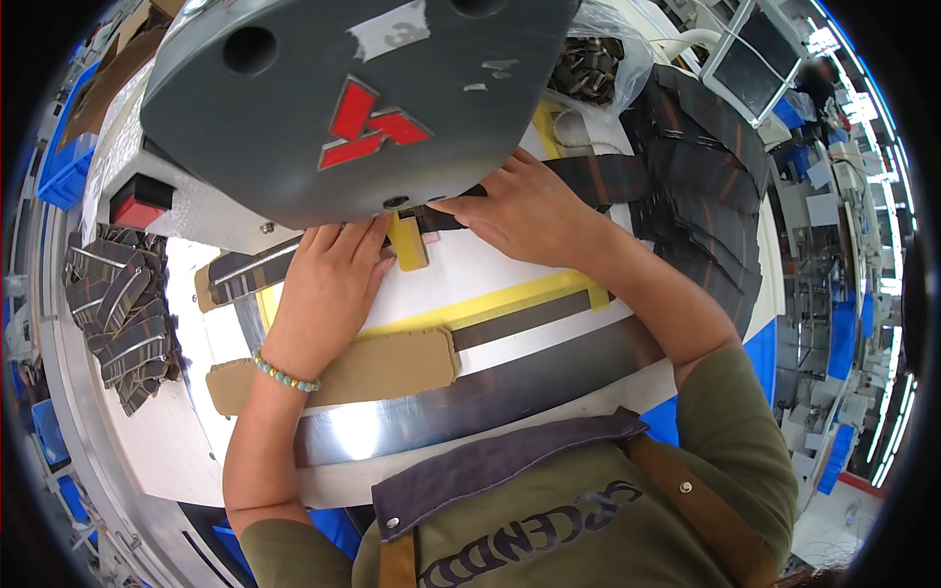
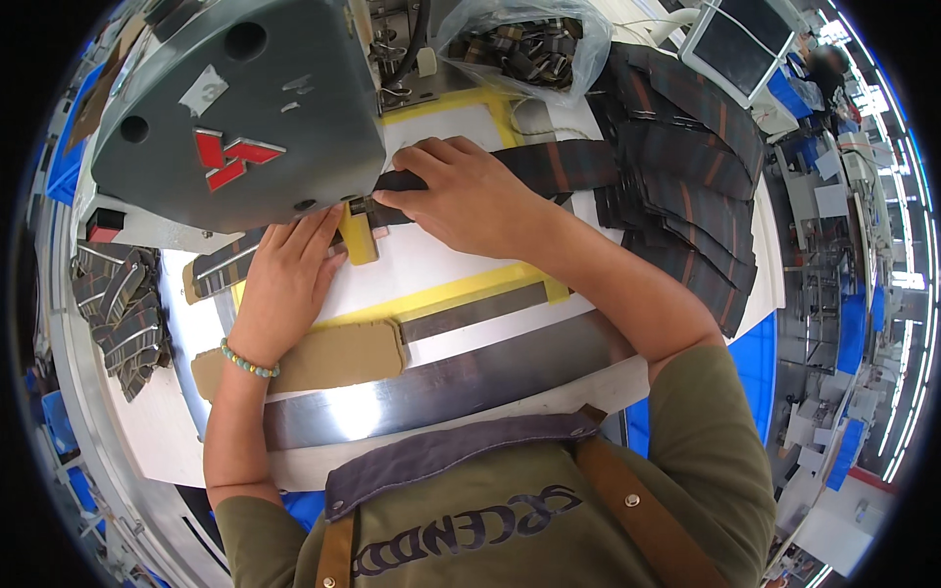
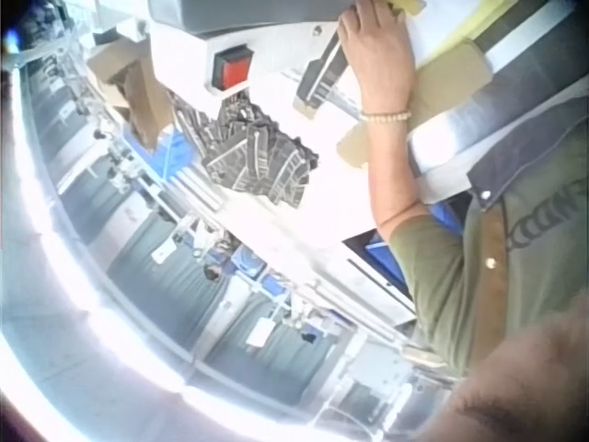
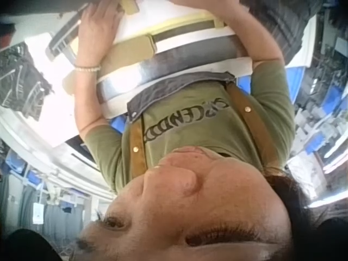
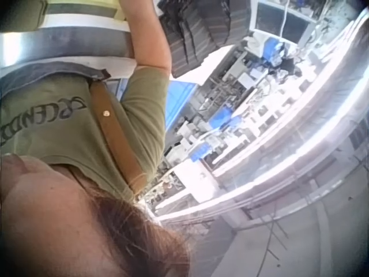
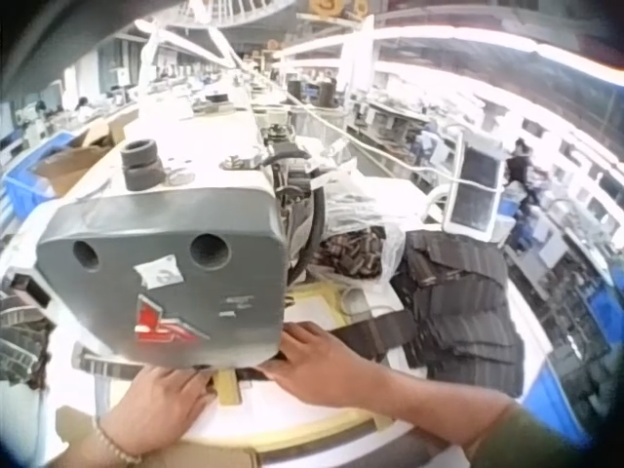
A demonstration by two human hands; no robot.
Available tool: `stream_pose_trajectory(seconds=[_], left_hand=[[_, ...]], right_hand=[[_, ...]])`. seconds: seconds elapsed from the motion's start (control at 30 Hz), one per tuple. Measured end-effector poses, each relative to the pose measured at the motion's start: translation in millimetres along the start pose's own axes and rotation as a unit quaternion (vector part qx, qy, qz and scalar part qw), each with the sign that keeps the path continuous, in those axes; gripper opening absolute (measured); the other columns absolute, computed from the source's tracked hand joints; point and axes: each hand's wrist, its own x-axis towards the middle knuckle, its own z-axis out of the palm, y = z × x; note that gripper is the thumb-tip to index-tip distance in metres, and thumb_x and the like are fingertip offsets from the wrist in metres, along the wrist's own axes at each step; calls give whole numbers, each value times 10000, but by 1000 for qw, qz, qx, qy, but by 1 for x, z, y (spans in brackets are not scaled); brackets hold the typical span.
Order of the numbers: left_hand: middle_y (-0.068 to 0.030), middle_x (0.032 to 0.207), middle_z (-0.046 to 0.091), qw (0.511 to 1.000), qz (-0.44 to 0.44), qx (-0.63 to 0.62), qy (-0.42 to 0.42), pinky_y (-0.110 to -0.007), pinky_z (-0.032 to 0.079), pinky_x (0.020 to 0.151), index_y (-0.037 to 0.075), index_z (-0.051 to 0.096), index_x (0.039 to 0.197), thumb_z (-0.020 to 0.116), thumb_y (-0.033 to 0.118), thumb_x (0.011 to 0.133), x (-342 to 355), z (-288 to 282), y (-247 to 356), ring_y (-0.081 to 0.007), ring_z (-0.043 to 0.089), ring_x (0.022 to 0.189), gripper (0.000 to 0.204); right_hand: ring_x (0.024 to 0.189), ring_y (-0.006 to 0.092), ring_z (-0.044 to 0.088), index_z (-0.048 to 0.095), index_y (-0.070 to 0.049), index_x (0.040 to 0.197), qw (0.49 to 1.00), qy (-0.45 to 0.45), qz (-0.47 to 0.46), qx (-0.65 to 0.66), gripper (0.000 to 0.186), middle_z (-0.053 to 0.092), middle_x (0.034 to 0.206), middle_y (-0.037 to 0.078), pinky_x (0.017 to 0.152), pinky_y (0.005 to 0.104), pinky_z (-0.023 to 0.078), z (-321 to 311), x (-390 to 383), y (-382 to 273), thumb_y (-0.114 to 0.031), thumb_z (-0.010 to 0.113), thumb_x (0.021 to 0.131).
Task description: Sewing reinforced straps using an industrial sewing machine.
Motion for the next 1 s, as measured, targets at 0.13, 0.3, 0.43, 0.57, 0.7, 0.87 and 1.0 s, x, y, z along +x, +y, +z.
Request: stream_pose_trajectory(seconds=[0.13, 0.3, 0.43, 0.57, 0.7, 0.87, 1.0], left_hand=[[-192, 1375, 667, 1000, 2, -2, 5, -478, 471, 1164, -55, 636, 1395, 736, 134, 954, -1, 2, -2, -390, 584, 1307, 491], [-188, 1371, 668, 1000, -1, -3, 4, -476, 474, 1158, -53, 638, 1392, 739, 138, 953, 0, 2, -2, -385, 583, 1300, 489], [-188, 1371, 668, 1000, -7, -10, -7, -471, 477, 1152, -50, 635, 1397, 736, 141, 957, 0, 2, -2, -386, 585, 1291, 491], [-188, 1370, 667, 1000, -11, -7, -9, -472, 475, 1152, -49, 629, 1407, 733, 144, 959, 0, 3, -3, -388, 582, 1293, 498], [-189, 1373, 664, 1000, -6, -6, 0, -480, 464, 1161, -54, 622, 1414, 730, 145, 961, 0, 3, -3, -391, 571, 1307, 507], [-188, 1375, 662, 1000, -11, -10, -7, -481, 457, 1167, -61, 618, 1414, 725, 144, 963, 1, 3, -3, -392, 567, 1314, 507], [-187, 1364, 664, 1000, -9, 0, -12, -476, 460, 1162, -61, 624, 1405, 724, 159, 967, 0, 6, -6, -387, 568, 1313, 500]], right_hand=[[1121, 274, 674, 799, -179, 1201, 1000, -6, 4, -15, 343, 643, 1253, 79, 944, 420, 563, -2, 1, -2, -170, 790, 859], [1130, 264, 676, 798, -176, 1201, 1000, -5, 7, -3, 337, 642, 1261, 80, 948, 418, 564, -3, 2, -1, -167, 783, 864], [1128, 270, 678, 797, -172, 1202, 1000, -3, 8, 5, 331, 641, 1264, 81, 954, 423, 565, -5, 2, -1, -167, 774, 872], [1137, 276, 675, 792, -168, 1205, 1000, -9, 15, -4, 330, 640, 1271, 88, 961, 429, 564, -4, 2, -1, -168, 772, 876], [1147, 284, 673, 777, -161, 1214, 1000, -10, 14, 6, 338, 639, 1284, 101, 964, 437, 561, -5, 3, -1, -166, 770, 877], [1147, 291, 675, 767, -160, 1228, 1000, -15, 18, -1, 349, 640, 1289, 103, 970, 442, 559, -5, 3, -1, -163, 768, 879], [1160, 293, 676, 758, -160, 1237, 1000, -18, 18, -1, 356, 640, 1289, 105, 975, 445, 558, -3, 3, 0, -161, 767, 880]])
